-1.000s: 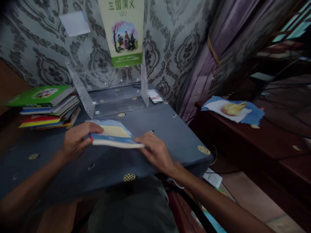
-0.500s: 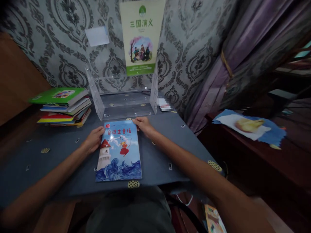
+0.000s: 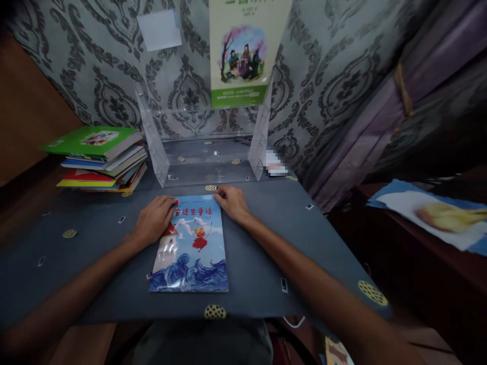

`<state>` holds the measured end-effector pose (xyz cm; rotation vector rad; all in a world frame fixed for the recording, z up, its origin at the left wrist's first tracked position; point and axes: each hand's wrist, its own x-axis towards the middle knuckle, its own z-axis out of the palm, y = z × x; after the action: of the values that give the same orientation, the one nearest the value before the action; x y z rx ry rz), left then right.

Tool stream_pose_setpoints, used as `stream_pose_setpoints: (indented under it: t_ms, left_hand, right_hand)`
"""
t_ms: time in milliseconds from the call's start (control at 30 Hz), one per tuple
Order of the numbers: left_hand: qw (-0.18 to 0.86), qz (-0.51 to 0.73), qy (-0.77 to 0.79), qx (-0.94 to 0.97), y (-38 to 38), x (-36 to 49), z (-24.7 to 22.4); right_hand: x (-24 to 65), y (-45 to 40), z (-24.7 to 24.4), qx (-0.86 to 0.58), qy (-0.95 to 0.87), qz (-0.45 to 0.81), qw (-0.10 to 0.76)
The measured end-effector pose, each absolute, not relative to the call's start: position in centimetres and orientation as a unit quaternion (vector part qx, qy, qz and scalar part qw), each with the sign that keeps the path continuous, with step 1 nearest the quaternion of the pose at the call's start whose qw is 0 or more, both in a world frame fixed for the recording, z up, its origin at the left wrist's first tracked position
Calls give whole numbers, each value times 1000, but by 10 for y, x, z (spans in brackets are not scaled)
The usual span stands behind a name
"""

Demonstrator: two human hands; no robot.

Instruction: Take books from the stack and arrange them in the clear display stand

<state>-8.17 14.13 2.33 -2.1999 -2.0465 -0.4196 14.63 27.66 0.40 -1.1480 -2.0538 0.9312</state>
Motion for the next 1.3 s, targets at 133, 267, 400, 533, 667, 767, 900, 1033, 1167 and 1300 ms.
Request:
stream_pose_setpoints:
  t_ms: [133,267,400,533,667,767,900,1033,1167,1300]
  left_hand:
    - [92,-130,-657,-736,140,-86,15]
    - [101,-118,-644,-749,138,-88,14]
    - [109,-118,-636,-755,138,-89,14]
    - [116,-114,-633,-757,138,-90,14]
    - [115,-112,-628,-762,138,-90,16]
    - [114,-108,-633,-758,138,-89,17]
    - [109,-103,-636,-757,138,-89,18]
    - [108,-110,-635,-757,138,-88,17]
    - [104,-108,-637,-756,138,-89,15]
    - [106,-103,-627,-765,138,-90,20]
  right_hand:
    - [147,265,12,-450,-833,171,274]
    - [122,238,24,-340,-917,-1,210]
    - [85,214,26,-240,-959,-1,153]
    - [76,211,23,-264,-955,4,134]
    - [92,215,23,-283,-951,-4,121]
    - [108,221,22,-313,-944,-5,107]
    - [135,228,18,-350,-929,-5,122]
    - [160,233,12,-391,-909,4,147]
    - [170,237,8,-404,-900,26,161]
    - [171,241,11,-407,-900,30,152]
